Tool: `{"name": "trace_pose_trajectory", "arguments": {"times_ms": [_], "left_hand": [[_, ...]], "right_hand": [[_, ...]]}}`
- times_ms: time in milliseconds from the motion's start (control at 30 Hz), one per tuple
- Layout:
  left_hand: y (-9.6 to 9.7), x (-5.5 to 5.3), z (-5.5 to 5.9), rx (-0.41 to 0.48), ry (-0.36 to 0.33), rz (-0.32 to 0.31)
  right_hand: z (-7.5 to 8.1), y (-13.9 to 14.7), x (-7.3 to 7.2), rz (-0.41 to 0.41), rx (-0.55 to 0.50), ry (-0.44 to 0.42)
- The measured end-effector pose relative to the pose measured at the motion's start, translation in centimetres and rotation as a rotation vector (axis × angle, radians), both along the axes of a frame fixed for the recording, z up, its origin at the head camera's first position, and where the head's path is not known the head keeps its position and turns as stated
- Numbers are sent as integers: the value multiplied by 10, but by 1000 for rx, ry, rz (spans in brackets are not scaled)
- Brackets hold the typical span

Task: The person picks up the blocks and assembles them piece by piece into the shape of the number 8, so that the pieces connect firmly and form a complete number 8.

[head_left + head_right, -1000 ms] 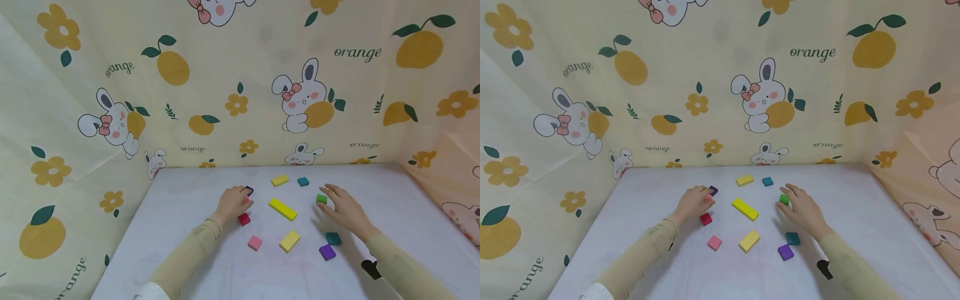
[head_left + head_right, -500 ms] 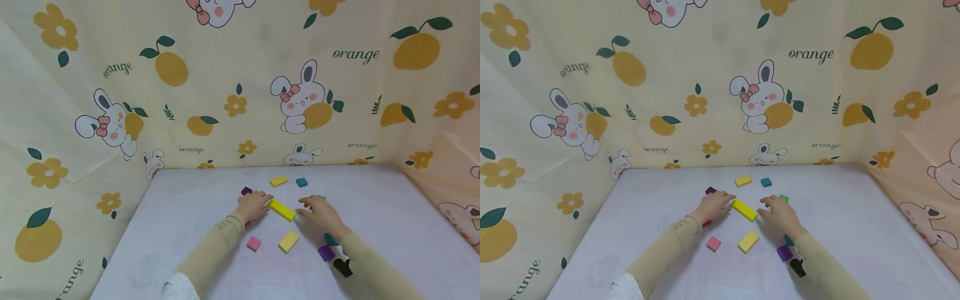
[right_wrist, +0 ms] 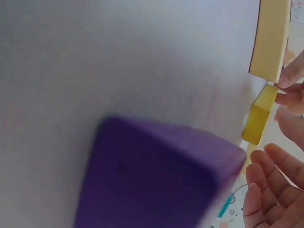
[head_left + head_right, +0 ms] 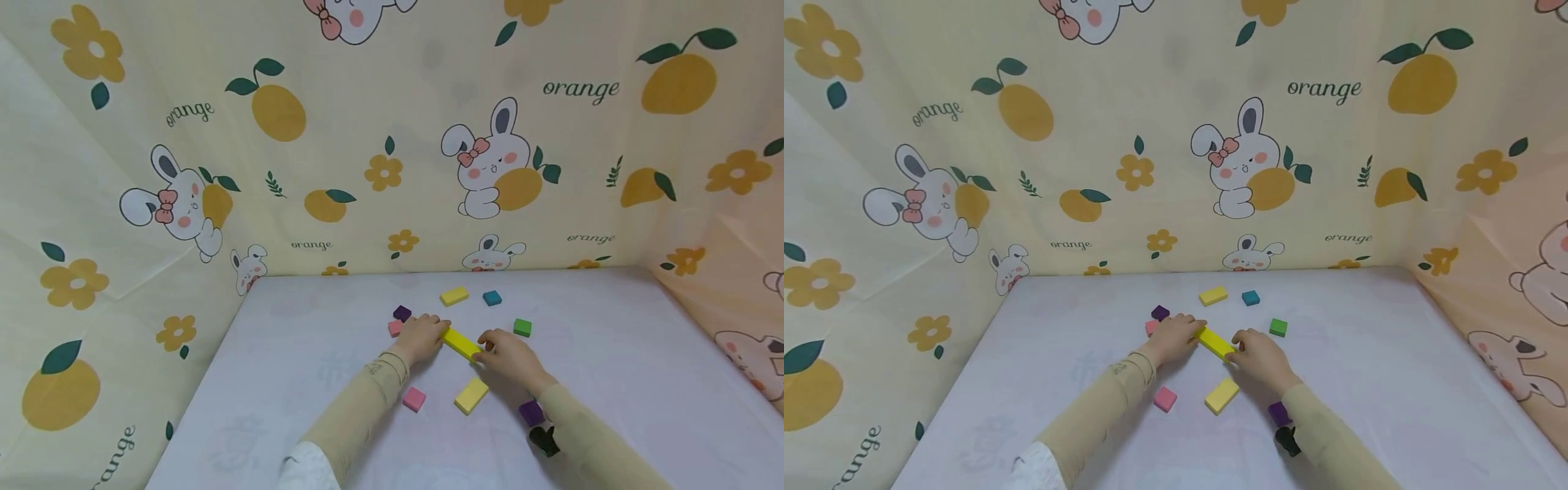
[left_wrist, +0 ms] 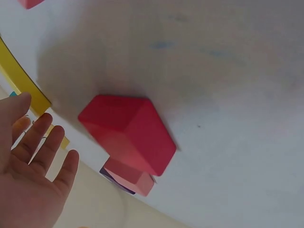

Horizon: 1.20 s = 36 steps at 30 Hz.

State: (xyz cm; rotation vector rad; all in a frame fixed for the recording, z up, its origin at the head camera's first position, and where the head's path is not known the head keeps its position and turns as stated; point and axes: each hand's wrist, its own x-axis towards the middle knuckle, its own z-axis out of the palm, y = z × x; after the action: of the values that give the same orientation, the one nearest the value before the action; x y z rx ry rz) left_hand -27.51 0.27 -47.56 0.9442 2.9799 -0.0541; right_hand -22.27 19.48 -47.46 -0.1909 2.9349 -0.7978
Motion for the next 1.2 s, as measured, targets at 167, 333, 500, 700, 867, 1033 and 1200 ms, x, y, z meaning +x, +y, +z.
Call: {"name": "trace_pose_trajectory", "arguments": {"times_ms": [167,333,500,700,867,1033,1200], "left_hand": [[2,-1,-1,-16,-3,5],[2,-2,-6,-7,17,10],[3,-4,-10,-24,82,1],[3,-3,-10,-34,112,-14],[2,-1,-8,-29,95,-4],[2,0,-9,-33,79,13],[3,1,-11,-18,75,22]], "right_hand": [[-6,0,-1,6,3,-5],[-11,0,-1,19,37,1],[-9,-1,-4,14,70,12],[-5,-2,-10,24,120,-2],[-1,1,-17,54,167,10],[1,4,-23,95,187,36],[1,8,-27,103,179,20]]}}
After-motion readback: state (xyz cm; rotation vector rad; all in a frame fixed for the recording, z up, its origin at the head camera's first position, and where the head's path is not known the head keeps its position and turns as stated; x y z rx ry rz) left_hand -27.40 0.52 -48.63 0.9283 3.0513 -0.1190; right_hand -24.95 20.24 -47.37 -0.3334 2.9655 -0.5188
